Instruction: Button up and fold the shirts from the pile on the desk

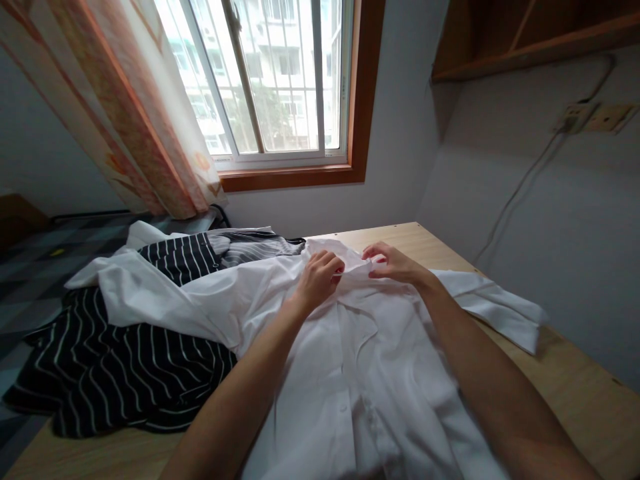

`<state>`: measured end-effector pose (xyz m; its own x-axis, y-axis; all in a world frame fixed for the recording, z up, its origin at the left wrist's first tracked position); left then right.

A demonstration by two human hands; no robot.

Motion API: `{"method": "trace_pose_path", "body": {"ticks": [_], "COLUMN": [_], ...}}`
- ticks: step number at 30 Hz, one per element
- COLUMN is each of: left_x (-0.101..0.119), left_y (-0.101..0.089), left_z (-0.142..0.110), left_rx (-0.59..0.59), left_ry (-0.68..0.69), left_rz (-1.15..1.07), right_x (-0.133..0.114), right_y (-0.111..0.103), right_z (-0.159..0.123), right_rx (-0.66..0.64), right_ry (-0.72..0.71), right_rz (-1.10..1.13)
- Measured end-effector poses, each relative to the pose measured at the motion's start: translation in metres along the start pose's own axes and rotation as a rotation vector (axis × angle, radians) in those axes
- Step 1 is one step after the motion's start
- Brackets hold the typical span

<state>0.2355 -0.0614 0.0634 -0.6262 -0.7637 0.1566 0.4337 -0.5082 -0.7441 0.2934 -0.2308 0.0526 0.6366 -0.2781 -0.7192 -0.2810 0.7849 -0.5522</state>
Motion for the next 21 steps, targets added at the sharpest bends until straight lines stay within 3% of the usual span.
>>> {"method": "trace_pose_path", "body": {"ticks": [4,8,15,17,21], "left_x": [0.011,0.021,0.029,0.025,-0.005], "left_y": [-0.003,-0.001,0.02,0.016,0.002], "left_z": [-0.007,-0.016,-0.017,-0.014,-0.01], "left_rx": [0.07,0.114,-0.134,-0.091,0.129], "left_ry": [0.098,0.19,0.234,0.159,-0.198], "left_rz": [0.075,0.188,0.124,0.03,-0.047], "right_x": [-0.012,-0.02,-0.009,-0.006,-0.005], "right_y": [-0.004,0.002,0.011,0.012,0.014], "right_z": [0.005,0.002,-0.007,-0.006,0.002], "right_rx": [0.231,0.35,0.452,0.425,0.295], "right_ry": [-0.123,-0.112,0.114,0.089,-0.016], "right_rz": [-0.394,-0.647,-0.777,-0.745,-0.542]}}
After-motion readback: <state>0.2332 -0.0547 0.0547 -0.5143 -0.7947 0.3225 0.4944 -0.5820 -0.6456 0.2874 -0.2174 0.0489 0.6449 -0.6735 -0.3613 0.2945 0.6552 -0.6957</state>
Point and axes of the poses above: each hand's wrist, its own z-axis towards the middle knuckle, its own y-axis out of the palm, x = y × z, the point moved 7 cm from there along z, towards the middle knuckle, and after that the axes turned 6 degrees about -y, right-handed, at the moved point
